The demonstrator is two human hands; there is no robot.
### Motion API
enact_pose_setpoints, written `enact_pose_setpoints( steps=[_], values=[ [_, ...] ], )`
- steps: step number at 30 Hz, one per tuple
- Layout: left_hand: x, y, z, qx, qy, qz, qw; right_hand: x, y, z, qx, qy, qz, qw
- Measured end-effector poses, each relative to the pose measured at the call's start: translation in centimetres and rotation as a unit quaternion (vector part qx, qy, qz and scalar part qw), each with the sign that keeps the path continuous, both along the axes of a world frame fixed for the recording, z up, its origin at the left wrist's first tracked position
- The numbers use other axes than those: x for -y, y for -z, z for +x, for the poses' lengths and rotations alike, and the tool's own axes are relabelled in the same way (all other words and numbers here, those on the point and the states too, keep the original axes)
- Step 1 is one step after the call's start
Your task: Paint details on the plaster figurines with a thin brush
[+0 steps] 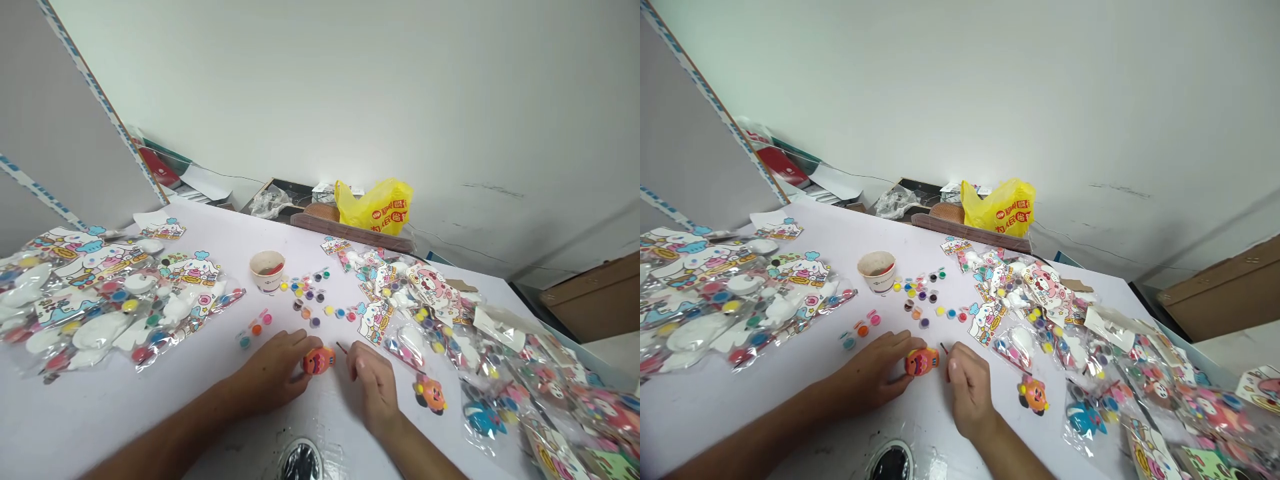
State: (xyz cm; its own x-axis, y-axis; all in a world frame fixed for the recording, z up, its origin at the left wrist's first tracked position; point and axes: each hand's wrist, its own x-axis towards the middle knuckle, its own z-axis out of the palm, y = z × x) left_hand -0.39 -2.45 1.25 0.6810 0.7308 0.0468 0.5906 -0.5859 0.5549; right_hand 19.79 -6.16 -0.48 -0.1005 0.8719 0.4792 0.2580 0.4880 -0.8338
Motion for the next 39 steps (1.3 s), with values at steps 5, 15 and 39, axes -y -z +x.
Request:
enact_pose_setpoints(
  steps=[5,15,39],
  values=[
    [0.09,-0.25,0.1,0.003,0.006,-0.007,1.0,0.11,-0.13,-0.09,0.043,-0.009,-0.023,0.999],
    [0.04,-0.09,0.0,0.009,0.005,-0.006,1.0,0.19,-0.19,-0.19,0.054,0.0,-0.009,0.999],
    [-0.06,0.1,-0.03,0.042,0.013,-0.014,0.999,0.43,-0.46,-0.33,0.084,-0.031,0.014,0.996]
  ],
)
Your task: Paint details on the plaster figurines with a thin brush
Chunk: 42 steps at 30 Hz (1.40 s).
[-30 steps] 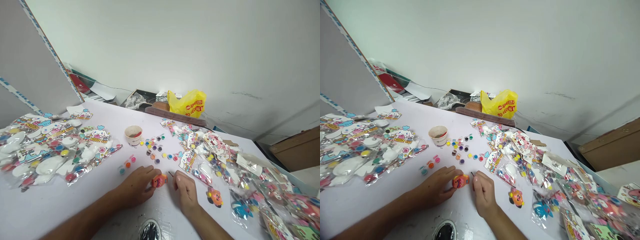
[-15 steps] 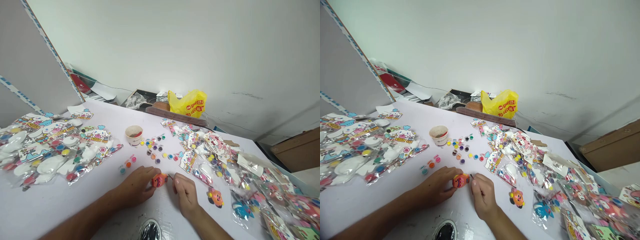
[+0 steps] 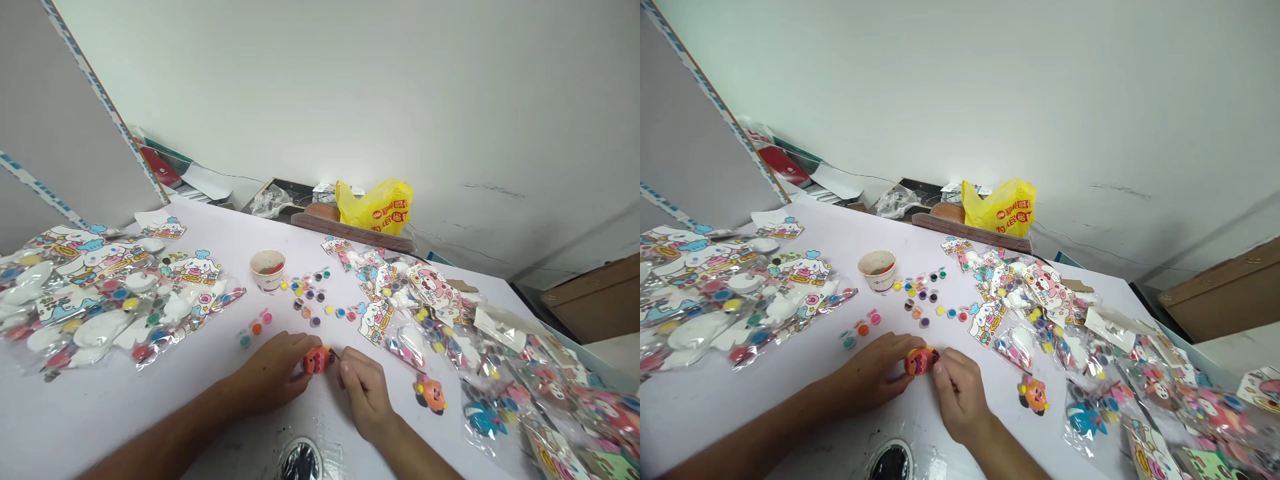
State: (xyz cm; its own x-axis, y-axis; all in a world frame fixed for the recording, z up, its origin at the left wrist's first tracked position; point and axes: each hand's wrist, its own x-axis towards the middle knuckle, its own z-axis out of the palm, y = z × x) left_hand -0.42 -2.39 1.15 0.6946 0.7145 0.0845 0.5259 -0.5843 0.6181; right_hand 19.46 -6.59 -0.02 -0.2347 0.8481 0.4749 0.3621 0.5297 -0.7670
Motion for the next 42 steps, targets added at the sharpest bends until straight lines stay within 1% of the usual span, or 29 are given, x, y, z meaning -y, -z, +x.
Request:
enact_pose_setpoints(
  steps=[2,6,7,10,15,19,23,26,28,31,36,38,42],
  values=[
    [0.0,-0.1,0.0,0.0,0.0,-0.002,1.0,0.0,-0.1,0.0,-0.01,0.018,0.002,1.0],
    [0.1,-0.2,0.1,-0.001,-0.002,-0.01,1.0,0.0,-0.1,0.0,0.007,-0.026,0.007,1.0],
    [0.1,-0.2,0.1,0.0,-0.002,-0.011,1.0,-0.1,-0.1,0.0,0.012,-0.022,0.003,1.0],
    [0.0,0.0,0.1,0.007,-0.002,-0.008,1.0,-0.2,0.0,0.2,0.002,0.02,-0.009,1.0],
    [-0.3,0.2,-0.1,0.004,-0.006,0.017,1.0,-0.3,0.5,0.5,-0.027,-0.002,-0.012,1.0],
    [-0.4,0.3,-0.3,-0.02,0.007,0.038,0.999,-0.6,1.1,0.7,-0.077,0.04,-0.043,0.995],
    [-0.5,1.3,-0.6,-0.009,-0.031,0.068,0.997,-1.0,1.3,0.7,-0.089,0.068,-0.062,0.992],
    [-0.7,2.0,-0.7,0.011,-0.046,0.075,0.996,-1.1,1.3,0.7,-0.084,0.088,-0.066,0.99],
    [-0.8,2.2,-0.7,0.015,-0.057,0.077,0.995,-0.8,1.2,0.7,-0.079,0.103,-0.068,0.989],
    [-0.7,2.0,-0.6,0.008,-0.074,0.076,0.994,0.0,1.1,1.0,-0.07,0.126,-0.072,0.987],
    [-0.5,1.3,-0.6,-0.018,-0.078,0.073,0.994,2.0,1.0,1.9,-0.057,0.15,-0.088,0.983],
    [-0.4,1.1,-0.6,-0.024,-0.072,0.07,0.995,2.6,1.0,2.5,-0.054,0.163,-0.104,0.98],
    [-0.4,0.7,-0.6,-0.031,-0.039,0.059,0.997,2.8,0.9,3.3,-0.054,0.175,-0.128,0.975]
  ],
)
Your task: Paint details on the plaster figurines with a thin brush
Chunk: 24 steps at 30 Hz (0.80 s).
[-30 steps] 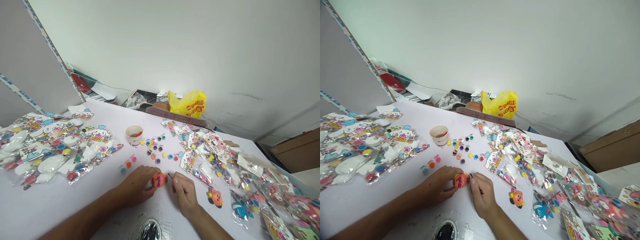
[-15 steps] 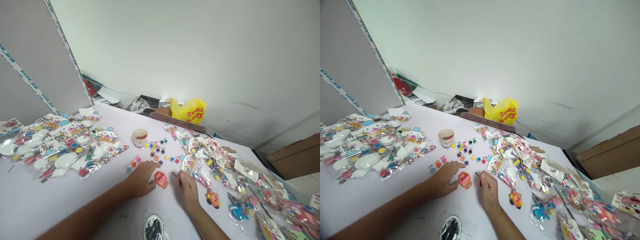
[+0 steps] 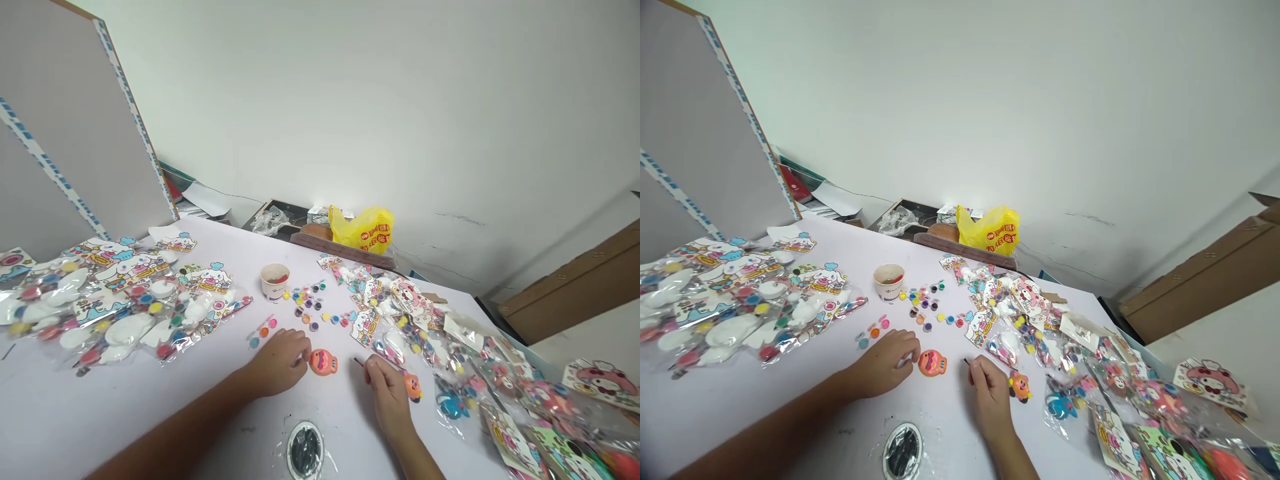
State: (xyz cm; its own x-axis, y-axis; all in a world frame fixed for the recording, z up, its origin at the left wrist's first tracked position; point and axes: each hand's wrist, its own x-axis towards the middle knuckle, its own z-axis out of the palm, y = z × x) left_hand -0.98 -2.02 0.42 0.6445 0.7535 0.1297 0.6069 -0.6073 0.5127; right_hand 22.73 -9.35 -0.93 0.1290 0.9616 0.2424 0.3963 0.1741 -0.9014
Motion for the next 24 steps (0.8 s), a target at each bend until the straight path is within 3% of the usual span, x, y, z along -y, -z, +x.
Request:
enact_pose_setpoints(
  steps=[5,9,15,19,24],
  values=[
    [-0.1,-0.4,0.0,0.002,0.013,-0.009,1.0,-0.1,-0.4,0.1,-0.038,-0.012,-0.009,0.999],
    [-0.2,-0.3,0.0,0.009,0.026,-0.015,1.0,0.1,-0.8,-0.3,-0.157,-0.035,-0.016,0.987],
    [-0.4,-0.1,0.1,0.023,0.037,-0.03,0.999,0.0,-1.5,-1.0,-0.395,-0.059,-0.137,0.906],
    [-0.4,0.1,0.1,0.031,0.042,-0.038,0.998,-0.1,-1.2,-0.8,-0.406,-0.065,-0.152,0.899],
    [-0.4,-0.1,0.2,0.04,0.041,-0.044,0.997,-0.2,-0.5,-1.1,-0.36,-0.104,-0.159,0.913]
  ],
)
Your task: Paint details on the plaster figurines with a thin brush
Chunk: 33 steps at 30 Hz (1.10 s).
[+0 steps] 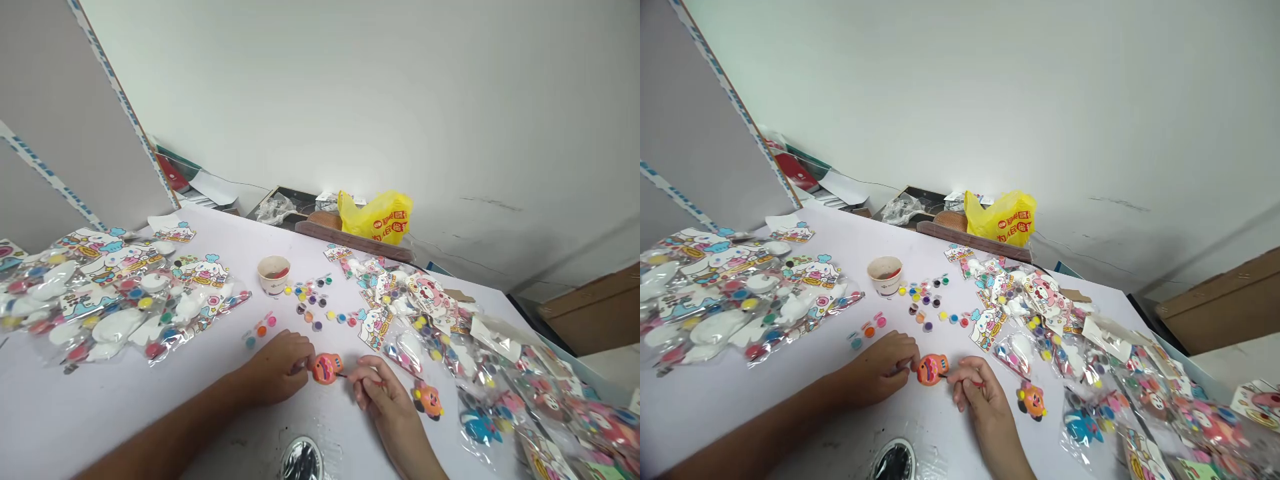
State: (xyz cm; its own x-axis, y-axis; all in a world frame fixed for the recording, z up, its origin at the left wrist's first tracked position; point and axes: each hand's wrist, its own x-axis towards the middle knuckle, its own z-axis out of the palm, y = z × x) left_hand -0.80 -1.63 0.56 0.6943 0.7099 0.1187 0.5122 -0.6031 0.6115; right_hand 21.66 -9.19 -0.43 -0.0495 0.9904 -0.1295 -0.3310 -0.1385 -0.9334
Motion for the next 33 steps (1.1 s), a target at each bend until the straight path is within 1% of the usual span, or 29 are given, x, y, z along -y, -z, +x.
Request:
enact_pose_setpoints(
  steps=[2,6,8,11,15,18,22,26,30,31,33],
  values=[
    [0.02,-0.16,0.04,0.002,0.001,-0.003,1.0,0.0,0.01,-0.26,0.036,-0.008,0.0,0.999],
    [0.06,-0.41,0.07,0.004,0.002,-0.008,1.0,0.07,0.0,-0.28,0.089,0.04,0.01,0.995],
    [0.08,-0.45,0.05,0.004,0.001,-0.009,1.0,0.17,0.1,-0.1,0.097,0.049,0.019,0.994],
    [0.1,-0.41,0.0,0.004,0.001,-0.013,1.0,0.35,0.27,0.01,0.107,0.032,0.021,0.994],
    [0.1,-0.27,-0.03,0.002,-0.002,-0.014,1.0,0.54,0.24,-0.25,0.114,0.031,0.026,0.993],
    [0.08,-0.25,-0.02,0.001,-0.001,-0.014,1.0,0.67,0.12,-0.47,0.121,-0.001,0.034,0.992],
    [0.08,-0.29,-0.03,0.0,-0.002,-0.012,1.0,0.82,0.03,-0.49,0.136,0.026,0.039,0.99],
    [0.1,-0.26,-0.04,-0.002,-0.001,-0.011,1.0,0.87,-0.06,-0.47,0.143,-0.01,0.048,0.988],
    [0.12,-0.17,-0.03,-0.008,-0.004,-0.01,1.0,0.76,-0.07,-0.45,0.15,0.033,0.046,0.987],
    [0.12,-0.16,-0.02,-0.009,-0.003,-0.01,1.0,0.77,-0.07,-0.47,0.151,0.03,0.048,0.987],
    [0.12,-0.16,-0.02,-0.014,-0.001,-0.009,1.0,0.81,-0.09,-0.51,0.156,0.002,0.052,0.986]
  ],
)
